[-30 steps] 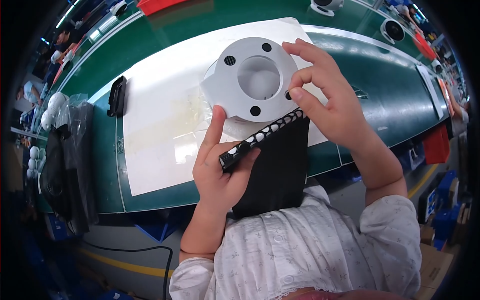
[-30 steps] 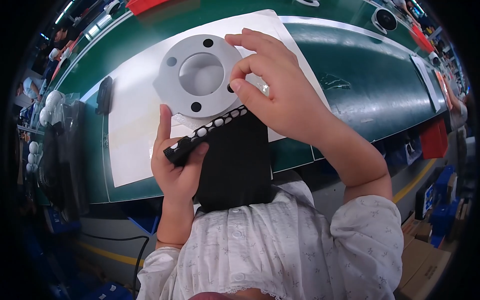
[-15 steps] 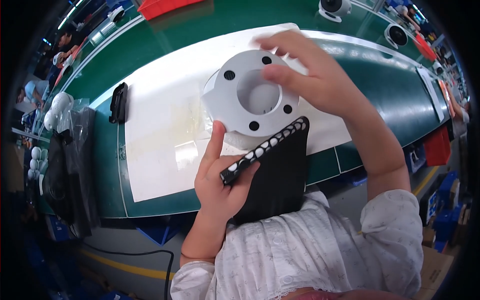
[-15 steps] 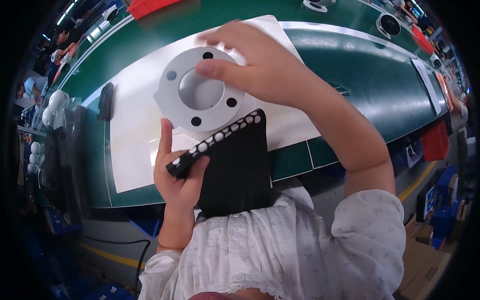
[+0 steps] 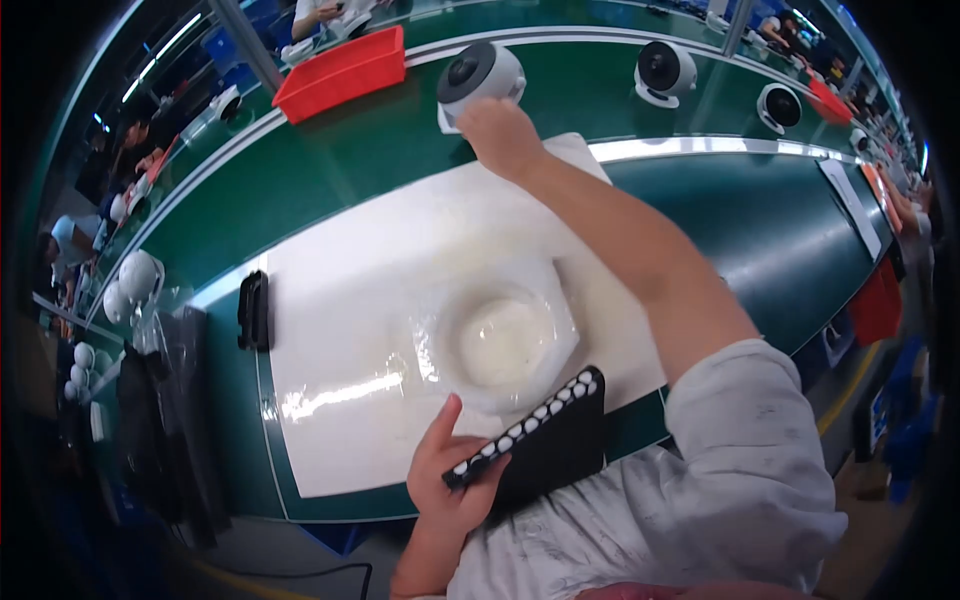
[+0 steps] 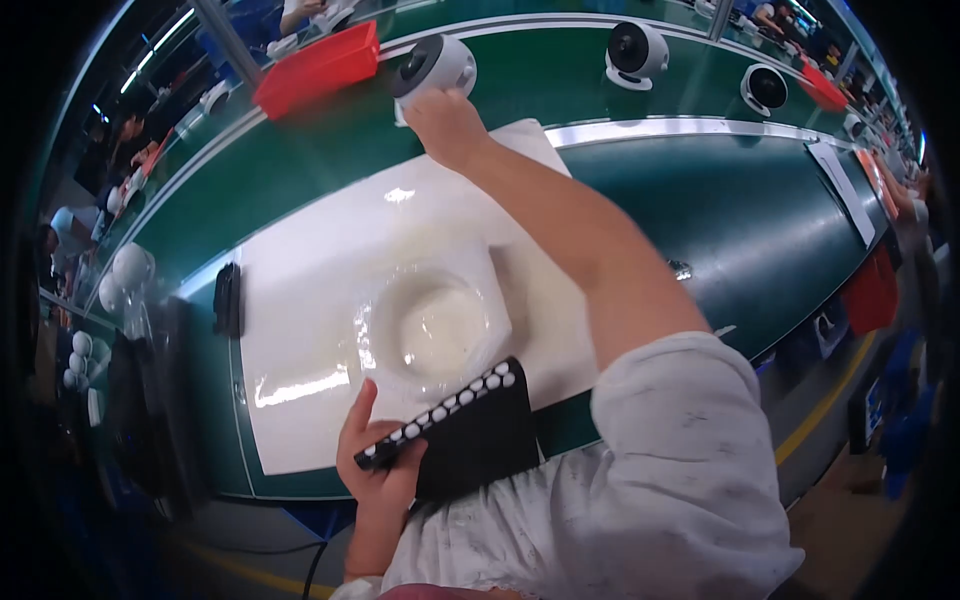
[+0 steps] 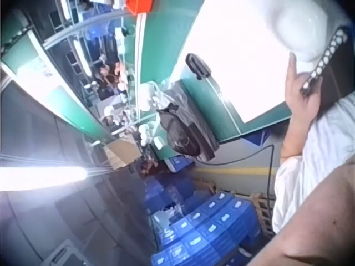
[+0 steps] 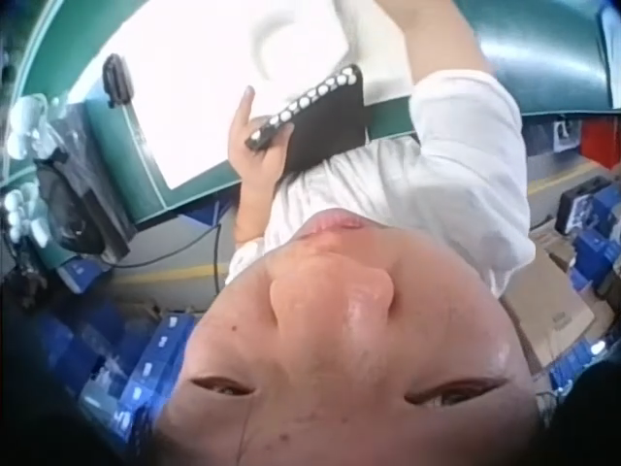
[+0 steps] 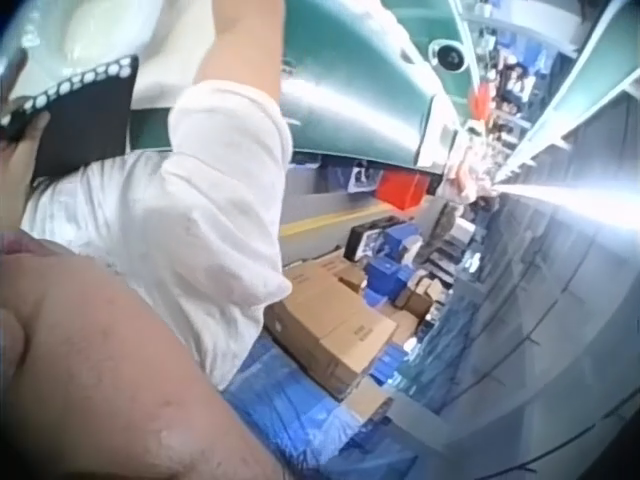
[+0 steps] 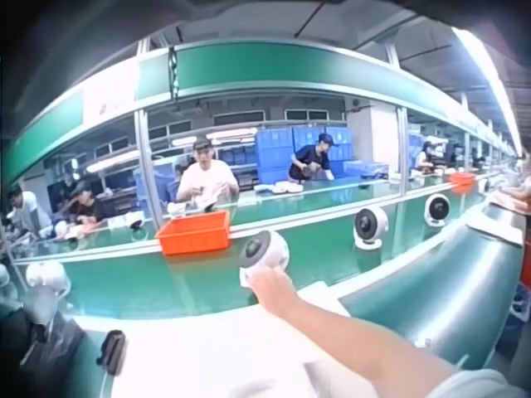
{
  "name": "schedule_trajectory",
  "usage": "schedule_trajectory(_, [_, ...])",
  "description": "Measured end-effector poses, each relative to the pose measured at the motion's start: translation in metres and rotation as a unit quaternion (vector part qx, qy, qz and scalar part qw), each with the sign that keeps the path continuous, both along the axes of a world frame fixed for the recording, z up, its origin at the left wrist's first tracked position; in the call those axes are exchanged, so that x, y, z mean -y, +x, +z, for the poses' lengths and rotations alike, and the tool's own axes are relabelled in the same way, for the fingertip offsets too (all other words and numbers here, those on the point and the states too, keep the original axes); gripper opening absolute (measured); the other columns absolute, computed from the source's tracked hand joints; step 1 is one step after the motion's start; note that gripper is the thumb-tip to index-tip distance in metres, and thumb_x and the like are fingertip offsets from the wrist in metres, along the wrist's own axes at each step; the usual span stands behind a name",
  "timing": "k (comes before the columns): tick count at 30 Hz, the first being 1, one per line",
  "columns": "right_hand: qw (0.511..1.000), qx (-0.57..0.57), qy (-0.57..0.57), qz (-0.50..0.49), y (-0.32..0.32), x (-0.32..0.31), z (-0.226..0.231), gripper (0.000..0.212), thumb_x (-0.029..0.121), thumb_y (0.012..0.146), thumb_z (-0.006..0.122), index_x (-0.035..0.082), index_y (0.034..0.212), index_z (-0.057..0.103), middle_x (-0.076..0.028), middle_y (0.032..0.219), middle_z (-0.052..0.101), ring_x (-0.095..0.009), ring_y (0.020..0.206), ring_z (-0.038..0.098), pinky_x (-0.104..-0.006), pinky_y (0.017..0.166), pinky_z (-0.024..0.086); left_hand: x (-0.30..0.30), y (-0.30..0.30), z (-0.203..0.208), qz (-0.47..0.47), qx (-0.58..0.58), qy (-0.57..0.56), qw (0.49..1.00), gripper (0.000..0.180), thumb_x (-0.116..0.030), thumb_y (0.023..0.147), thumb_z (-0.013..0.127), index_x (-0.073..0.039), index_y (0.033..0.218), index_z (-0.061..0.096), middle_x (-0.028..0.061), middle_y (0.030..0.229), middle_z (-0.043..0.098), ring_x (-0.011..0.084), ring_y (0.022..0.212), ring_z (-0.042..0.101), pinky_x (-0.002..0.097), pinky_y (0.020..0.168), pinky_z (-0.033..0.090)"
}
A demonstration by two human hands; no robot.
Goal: Installing small circular parts into a white housing on a factory assembly line.
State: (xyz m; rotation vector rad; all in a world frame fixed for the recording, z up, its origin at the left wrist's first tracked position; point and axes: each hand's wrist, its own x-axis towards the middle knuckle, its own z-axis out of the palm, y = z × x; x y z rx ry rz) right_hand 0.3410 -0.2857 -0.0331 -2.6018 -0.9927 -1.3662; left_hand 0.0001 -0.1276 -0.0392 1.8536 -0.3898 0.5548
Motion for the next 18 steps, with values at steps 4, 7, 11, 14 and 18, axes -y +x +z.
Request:
schedule_trajectory(4, [0.998,-0.047,0.006,-0.052,0.020,0.016,-0.028,0.007,0.013,0.070,0.057,0.009,0.075,0.059,-0.005,0.076,0.053,-0.022,0.078,0.053,-0.0310,0.069,0.044,-0.004,-0.001,-0.001,-0.005,-0.018,0.031,0.999,0.035,0.008,0.055,0.070,0.001,0.084,0.051,0.0286,0.112,0.047,0.0228,0.067,0.062,0.0291,0.064,0.049])
schedule_trajectory(7, [0.970,-0.218,-0.040,-0.097,0.024,0.024,-0.024,0.019,0.024,0.079,0.050,0.008,0.081,0.062,-0.007,0.084,0.059,-0.023,0.083,0.055,-0.0340,0.071,0.045,0.000,0.000,-0.003,0.009,-0.061,-0.018,0.998,0.034,0.008,0.054,0.070,0.001,0.083,0.052,0.0276,0.111,0.048,0.0230,0.068,0.062,0.0296,0.064,0.049])
schedule_trajectory(11, [0.941,-0.312,0.109,-0.074,0.010,0.059,-0.009,0.034,0.037,0.084,0.042,0.009,0.086,0.061,-0.010,0.089,0.060,-0.027,0.086,0.056,-0.0383,0.072,0.045,-0.002,-0.002,-0.006,0.058,-0.145,-0.068,0.985,0.028,0.008,0.055,0.066,0.002,0.079,0.053,0.0262,0.108,0.050,0.0221,0.071,0.061,0.0285,0.065,0.048])
schedule_trajectory(14, [0.933,-0.275,0.151,-0.179,0.029,0.144,-0.008,0.033,0.037,0.082,0.044,0.008,0.086,0.060,-0.010,0.088,0.060,-0.027,0.086,0.056,-0.0383,0.072,0.045,0.005,0.003,-0.003,0.107,-0.183,-0.090,0.973,0.025,0.001,0.054,0.069,0.003,0.074,0.055,0.0250,0.103,0.053,0.0209,0.075,0.060,0.0278,0.069,0.045])
schedule_trajectory(18, [0.892,-0.251,0.215,-0.308,0.069,0.281,-0.039,0.036,0.039,0.080,0.048,0.008,0.096,0.059,-0.012,0.094,0.059,-0.029,0.091,0.055,-0.0415,0.078,0.041,0.000,0.005,-0.017,0.117,-0.151,-0.071,0.979,0.027,-0.005,0.055,0.072,0.003,0.074,0.056,0.0252,0.104,0.053,0.0202,0.074,0.059,0.0275,0.068,0.045])
